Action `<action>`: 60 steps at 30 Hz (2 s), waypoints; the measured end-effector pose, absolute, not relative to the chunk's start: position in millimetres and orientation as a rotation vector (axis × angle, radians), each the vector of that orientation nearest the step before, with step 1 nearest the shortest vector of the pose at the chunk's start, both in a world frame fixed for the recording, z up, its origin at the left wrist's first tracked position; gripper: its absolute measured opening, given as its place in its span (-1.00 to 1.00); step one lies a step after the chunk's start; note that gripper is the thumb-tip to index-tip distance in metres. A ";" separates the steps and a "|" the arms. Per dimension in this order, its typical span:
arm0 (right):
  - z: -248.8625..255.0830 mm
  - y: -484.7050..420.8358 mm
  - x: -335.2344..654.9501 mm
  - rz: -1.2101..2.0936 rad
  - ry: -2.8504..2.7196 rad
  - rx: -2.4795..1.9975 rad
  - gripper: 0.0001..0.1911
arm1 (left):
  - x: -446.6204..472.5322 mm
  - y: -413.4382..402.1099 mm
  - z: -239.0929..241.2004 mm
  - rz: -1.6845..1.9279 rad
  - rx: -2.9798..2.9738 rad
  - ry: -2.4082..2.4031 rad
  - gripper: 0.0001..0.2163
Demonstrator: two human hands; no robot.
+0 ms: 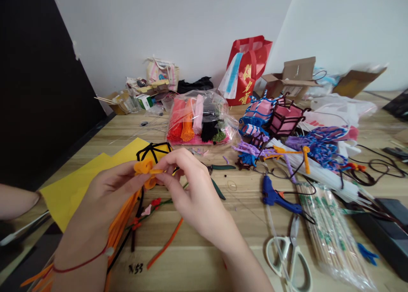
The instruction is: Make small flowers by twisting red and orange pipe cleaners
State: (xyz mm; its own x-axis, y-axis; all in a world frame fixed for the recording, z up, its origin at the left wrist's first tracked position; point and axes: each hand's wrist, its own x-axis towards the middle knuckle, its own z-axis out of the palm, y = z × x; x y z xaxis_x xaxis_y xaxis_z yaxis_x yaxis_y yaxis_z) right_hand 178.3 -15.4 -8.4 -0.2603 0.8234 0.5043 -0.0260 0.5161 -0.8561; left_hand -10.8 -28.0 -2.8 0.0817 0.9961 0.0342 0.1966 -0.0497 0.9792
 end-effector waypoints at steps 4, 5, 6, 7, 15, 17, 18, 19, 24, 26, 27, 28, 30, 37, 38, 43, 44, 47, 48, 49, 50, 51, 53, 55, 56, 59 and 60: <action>-9.5 -15.3 177.4 0.960 -1.642 -0.684 -0.85 | -9.0 -29.5 -1.7 1.070 1.377 1.273 -0.68; -9.0 -15.2 177.8 0.945 -1.655 -0.675 -0.84 | -8.6 -29.9 -1.0 1.066 1.372 1.264 -0.67; -8.2 -15.1 178.5 0.915 -1.676 -0.662 -0.83 | -8.4 -30.2 -0.2 1.061 1.366 1.256 -0.66; -7.1 -14.9 179.4 0.873 -1.705 -0.644 -0.81 | -8.5 -30.2 0.6 1.055 1.364 1.251 -0.66; -2.3 -12.9 183.7 0.699 -1.798 -0.551 -0.80 | -13.6 -24.9 -0.9 1.000 1.395 1.188 -0.61; -3.6 -13.2 181.5 0.803 -1.726 -0.627 -0.85 | -14.7 -24.7 -3.5 1.030 1.393 1.217 -0.63; -4.3 -13.3 180.2 0.881 -1.671 -0.668 -0.88 | -15.3 -24.8 -4.8 1.048 1.392 1.230 -0.64; -4.9 -13.2 178.8 0.967 -1.602 -0.700 -0.90 | -15.8 -24.9 -6.0 1.060 1.391 1.241 -0.65; -5.6 -8.8 174.8 1.332 -1.283 -0.725 -0.85 | -16.2 -23.4 -8.5 1.125 1.384 1.247 -0.66; -4.3 -6.7 174.5 1.392 -1.236 -0.735 -0.75 | -14.4 -22.3 -7.4 1.179 1.409 1.202 -0.72; -3.7 -6.0 174.4 1.402 -1.225 -0.740 -0.70 | -13.2 -22.0 -6.6 1.203 1.420 1.175 -0.75; -3.1 -5.6 174.4 1.402 -1.221 -0.746 -0.67 | -11.9 -22.1 -5.6 1.222 1.421 1.152 -0.77; -2.8 -5.6 174.5 1.388 -1.230 -0.770 -0.65 | -9.3 -23.1 -3.7 1.227 1.392 1.137 -0.77; -7.5 -8.5 175.7 1.227 -1.403 -0.817 -0.87 | -1.0 -27.6 2.2 1.318 1.460 1.147 -0.85; -7.5 -9.0 176.2 1.220 -1.424 -0.828 -0.85 | 0.0 -27.7 2.6 1.333 1.494 1.151 -0.86; -3.5 -9.8 179.6 1.224 -1.405 -0.818 -0.70 | 0.2 -28.3 0.5 1.403 1.672 1.199 -0.90; -3.1 -9.5 180.2 1.234 -1.386 -0.808 -0.72 | -0.5 -28.7 -0.5 1.404 1.712 1.206 -0.90; -4.6 -8.1 181.2 1.278 -1.342 -0.784 -0.79 | -3.3 -30.0 -3.2 1.386 1.834 1.244 -0.92; -5.7 -7.7 181.2 1.297 -1.332 -0.776 -0.80 | -4.2 -30.4 -3.8 1.383 1.862 1.266 -0.93; -6.7 -7.3 181.1 1.320 -1.319 -0.771 -0.80 | -4.9 -30.6 -4.3 1.382 1.879 1.284 -0.94; -7.5 -7.1 180.9 1.346 -1.304 -0.767 -0.80 | -5.4 -30.7 -4.7 1.383 1.888 1.287 -0.94; -7.9 -6.9 180.7 1.373 -1.289 -0.765 -0.78 | -5.7 -30.6 -5.0 1.379 1.884 1.276 -0.95; -7.4 -6.9 180.4 1.417 -1.264 -0.757 -0.72 | -5.7 -29.7 -5.4 1.367 1.838 1.219 -0.94; -5.6 -7.4 180.1 1.434 -1.255 -0.740 -0.68 | -5.0 -28.1 -5.3 1.350 1.753 1.152 -0.94; -4.5 -7.9 180.1 1.431 -1.258 -0.730 -0.67 | -4.5 -27.3 -5.0 1.343 1.711 1.128 -0.93; -1.9 -9.9 180.5 1.399 -1.281 -0.720 -0.66 | -3.5 -25.4 -2.7 1.328 1.633 1.100 -0.94; -1.5 -10.6 180.8 1.391 -1.292 -0.724 -0.66 | -3.4 -25.1 -1.8 1.323 1.619 1.096 -0.94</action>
State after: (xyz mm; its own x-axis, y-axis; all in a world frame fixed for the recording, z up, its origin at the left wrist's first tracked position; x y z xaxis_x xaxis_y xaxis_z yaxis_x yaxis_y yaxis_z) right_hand 180.8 -10.6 -1.5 -0.2608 0.9407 0.2170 -0.2857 0.1395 -0.9481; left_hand -3.4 -25.1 -1.8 0.0941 0.9392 0.3303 0.1498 -0.3414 0.9279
